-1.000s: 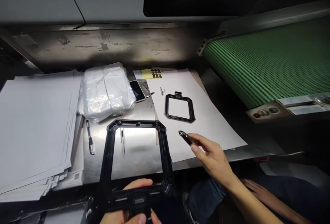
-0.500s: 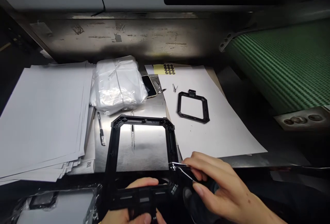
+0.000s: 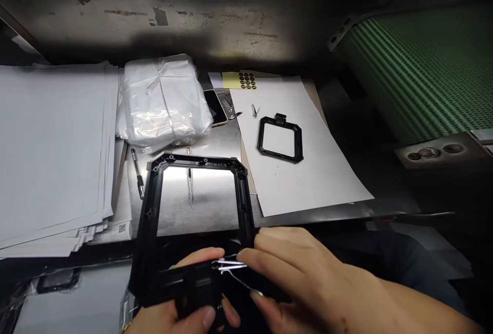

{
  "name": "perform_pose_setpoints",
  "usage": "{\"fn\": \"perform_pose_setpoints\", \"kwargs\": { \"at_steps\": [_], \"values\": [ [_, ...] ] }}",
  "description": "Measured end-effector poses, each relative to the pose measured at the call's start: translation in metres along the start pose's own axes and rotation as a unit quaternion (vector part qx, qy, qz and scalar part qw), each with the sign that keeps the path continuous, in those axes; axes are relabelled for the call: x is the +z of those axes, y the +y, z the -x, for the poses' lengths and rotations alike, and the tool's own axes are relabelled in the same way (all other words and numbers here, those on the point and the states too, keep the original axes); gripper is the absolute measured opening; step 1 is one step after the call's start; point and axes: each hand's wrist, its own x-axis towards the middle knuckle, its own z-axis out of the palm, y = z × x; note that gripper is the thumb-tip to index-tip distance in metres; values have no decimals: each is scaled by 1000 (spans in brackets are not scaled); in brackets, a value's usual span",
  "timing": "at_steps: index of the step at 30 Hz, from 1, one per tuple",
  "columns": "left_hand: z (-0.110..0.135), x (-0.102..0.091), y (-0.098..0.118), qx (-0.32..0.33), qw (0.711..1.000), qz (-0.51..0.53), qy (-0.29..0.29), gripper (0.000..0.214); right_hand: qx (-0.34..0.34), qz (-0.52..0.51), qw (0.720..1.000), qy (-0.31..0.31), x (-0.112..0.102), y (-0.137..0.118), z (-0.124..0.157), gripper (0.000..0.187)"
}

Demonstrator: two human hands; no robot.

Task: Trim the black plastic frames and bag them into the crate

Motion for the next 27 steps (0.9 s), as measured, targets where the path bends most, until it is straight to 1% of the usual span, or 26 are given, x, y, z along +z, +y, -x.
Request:
{"fn": "perform_pose_setpoints", "kwargs": {
  "at_steps": [4,5,6,8,10,11,15,17,20,22,25,27],
  "values": [
    [4,1,5,-42,996,-52,65,45,-15,36,999,14,1,-3,-5,17],
    [4,0,6,-43,994,-66,71,46,-17,47,998,22,2,-3,-5,18],
    [5,-1,6,-40,994,-75,62,46,-19,59,998,27,3,-3,-6,18],
    [5,-4,6,-37,995,-88,22,45,-28,72,997,28,3,-3,-7,18],
    [5,-6,7,-43,994,-100,-16,45,-36,73,997,9,3,-2,-9,17],
    [4,-6,8,-46,993,-102,-26,46,-42,69,997,-7,2,-2,-11,17],
    [4,-6,13,-48,990,-127,-41,44,-39,64,997,-33,-4,-4,-16,17],
    [4,-6,12,-48,989,-132,-38,43,-42,62,996,-47,-6,-5,-18,14],
    [4,-6,6,-39,994,-98,-5,45,-53,29,995,-77,-7,-3,-19,14],
    [3,-5,3,-31,997,-71,11,47,-45,-16,996,-76,-6,1,-18,16],
    [4,-1,1,-27,999,-21,28,43,-4,-127,991,-38,-7,9,-14,15],
    [4,1,4,-19,999,-2,43,41,18,-164,986,-8,-9,11,-12,15]
  ]
}}
